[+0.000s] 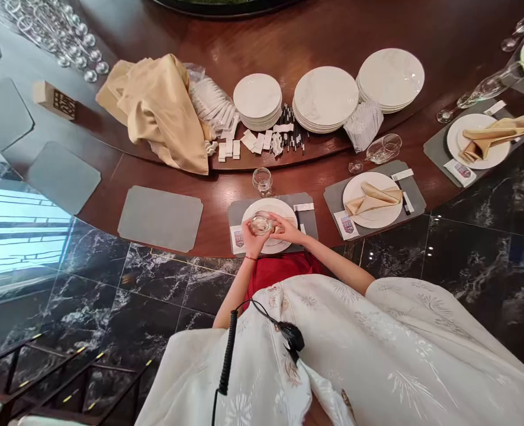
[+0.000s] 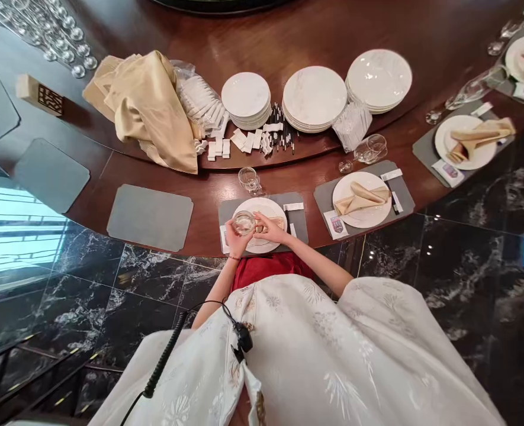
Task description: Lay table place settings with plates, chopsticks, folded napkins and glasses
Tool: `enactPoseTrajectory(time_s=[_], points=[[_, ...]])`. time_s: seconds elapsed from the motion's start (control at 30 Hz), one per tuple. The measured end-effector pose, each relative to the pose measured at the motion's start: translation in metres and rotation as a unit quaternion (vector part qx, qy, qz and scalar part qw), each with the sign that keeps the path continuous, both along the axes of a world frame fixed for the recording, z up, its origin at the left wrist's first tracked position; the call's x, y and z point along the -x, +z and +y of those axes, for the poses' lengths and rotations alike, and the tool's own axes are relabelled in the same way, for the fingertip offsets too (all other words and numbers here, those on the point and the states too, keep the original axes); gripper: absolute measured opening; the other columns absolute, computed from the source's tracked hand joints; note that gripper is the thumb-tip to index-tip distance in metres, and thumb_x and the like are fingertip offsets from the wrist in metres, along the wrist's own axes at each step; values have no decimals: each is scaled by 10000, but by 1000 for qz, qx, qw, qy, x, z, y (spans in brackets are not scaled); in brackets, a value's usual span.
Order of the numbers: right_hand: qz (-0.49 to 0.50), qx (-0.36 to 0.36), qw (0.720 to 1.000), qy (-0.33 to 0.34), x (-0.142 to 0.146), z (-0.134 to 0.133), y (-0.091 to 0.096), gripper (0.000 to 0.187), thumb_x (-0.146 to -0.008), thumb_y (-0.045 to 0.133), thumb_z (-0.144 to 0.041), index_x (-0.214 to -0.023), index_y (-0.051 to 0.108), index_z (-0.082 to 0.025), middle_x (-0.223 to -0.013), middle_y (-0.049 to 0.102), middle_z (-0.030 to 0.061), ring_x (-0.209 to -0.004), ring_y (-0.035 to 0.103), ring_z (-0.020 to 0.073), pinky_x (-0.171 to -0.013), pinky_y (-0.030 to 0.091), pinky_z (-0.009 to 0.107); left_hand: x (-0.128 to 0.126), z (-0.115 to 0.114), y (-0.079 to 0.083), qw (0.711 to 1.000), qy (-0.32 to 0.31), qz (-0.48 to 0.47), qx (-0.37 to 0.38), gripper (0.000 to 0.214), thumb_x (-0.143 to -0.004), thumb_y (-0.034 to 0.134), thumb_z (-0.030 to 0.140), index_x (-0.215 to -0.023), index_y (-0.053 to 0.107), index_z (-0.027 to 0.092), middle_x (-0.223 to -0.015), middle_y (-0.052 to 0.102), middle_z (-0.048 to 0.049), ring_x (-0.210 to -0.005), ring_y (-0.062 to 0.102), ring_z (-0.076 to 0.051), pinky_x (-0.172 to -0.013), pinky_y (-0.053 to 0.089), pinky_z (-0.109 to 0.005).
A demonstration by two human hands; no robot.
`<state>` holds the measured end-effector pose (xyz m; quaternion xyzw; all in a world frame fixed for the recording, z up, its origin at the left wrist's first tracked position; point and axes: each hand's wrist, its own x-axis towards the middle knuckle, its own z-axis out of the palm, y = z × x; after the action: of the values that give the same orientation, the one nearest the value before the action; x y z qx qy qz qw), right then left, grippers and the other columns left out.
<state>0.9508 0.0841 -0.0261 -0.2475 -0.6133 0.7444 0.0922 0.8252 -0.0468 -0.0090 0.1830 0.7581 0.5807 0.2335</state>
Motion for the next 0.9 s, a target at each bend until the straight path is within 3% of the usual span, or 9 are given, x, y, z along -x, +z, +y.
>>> enactPoseTrajectory(time_s=[0.07, 0.13, 0.27, 0.37, 0.47, 0.53, 0.73, 0.83, 0.9], points=[[8, 10, 997, -77, -8, -12, -1, 989, -588, 943, -623, -1445, 584, -285, -1519, 562, 102, -1352, 570, 304, -1104, 530, 407, -18, 26, -2, 998, -56, 11, 1, 761, -629, 969, 321, -1251, 556, 171, -1220, 659, -141, -1154, 691, -302, -1041, 578, -479], [-7, 19, 988, -152, -12, -8, -10, 986, -552, 946, -658, -1389, 587, -280, -1484, 570, 103, -1380, 545, 318, -1170, 484, 446, -35, 45, -5, 995, -91, 35, 0, 782, -687, 929, 343, -1340, 539, 163, -1309, 627, -183, -1247, 649, -332, -1100, 537, -509], [-62, -4, 968, -242, -12, 46, -39, 841, -566, 943, -587, -1248, 579, -255, -1307, 638, 97, -1237, 598, 288, -1166, 466, 482, -59, 49, -3, 988, -137, 73, -20, 893, -809, 843, 441, -1550, 396, 218, -1583, 440, -224, -1341, 590, -330, -1057, 556, -475], [-137, -97, 946, -278, -1, 104, -63, 746, -593, 941, -445, -1200, 567, -226, -1291, 633, 100, -1260, 553, 280, -1197, 407, 482, -67, 25, 2, 986, -130, 100, -38, 725, -934, 715, 475, -1547, 404, 244, -1618, 410, -233, -1251, 641, -303, -938, 598, -435], [-248, -174, 923, -237, 18, 147, -83, 737, -611, 917, -314, -1241, 558, -180, -1342, 613, 141, -1332, 492, 308, -1211, 358, 505, -67, -8, 5, 987, -91, 127, -24, 552, -991, 633, 460, -1468, 493, 220, -1543, 492, -238, -1186, 670, -288, -871, 610, -411], [-307, -205, 908, -197, 30, 161, -94, 767, -623, 903, -285, -1295, 552, -169, -1387, 595, 162, -1386, 449, 325, -1223, 326, 519, -63, -31, 5, 989, -58, 136, -5, 480, -999, 621, 443, -1409, 542, 205, -1490, 540, -232, -1161, 681, -279, -834, 614, -388], [-372, -250, 877, -172, 41, 164, -111, 970, -707, 859, -355, -1550, 412, -181, -1624, 398, 227, -1547, 311, 331, -1286, 226, 526, -50, -82, -3, 993, 44, 108, 8, 427, -994, 617, 441, -1344, 582, 199, -1411, 583, -201, -1019, 717, -218, -776, 618, -337], [-378, -248, 873, -182, 26, 156, -103, 1080, -753, 810, -379, -1651, 242, -184, -1663, 375, 226, -1593, 227, 342, -1292, 199, 575, -47, -96, -7, 993, 93, 69, 12, 454, -965, 652, 456, -1334, 580, 201, -1367, 606, -187, -1027, 721, -217, -753, 607, -310], [-370, -265, 866, -207, 8, 143, -91, 1050, -786, 745, -350, -1668, 199, -188, -1661, 406, 201, -1603, 193, 344, -1292, 195, 600, -44, -102, -10, 992, 119, 34, 8, 476, -947, 672, 468, -1324, 580, 192, -1314, 634, -185, -1027, 725, -223, -751, 602, -306]])
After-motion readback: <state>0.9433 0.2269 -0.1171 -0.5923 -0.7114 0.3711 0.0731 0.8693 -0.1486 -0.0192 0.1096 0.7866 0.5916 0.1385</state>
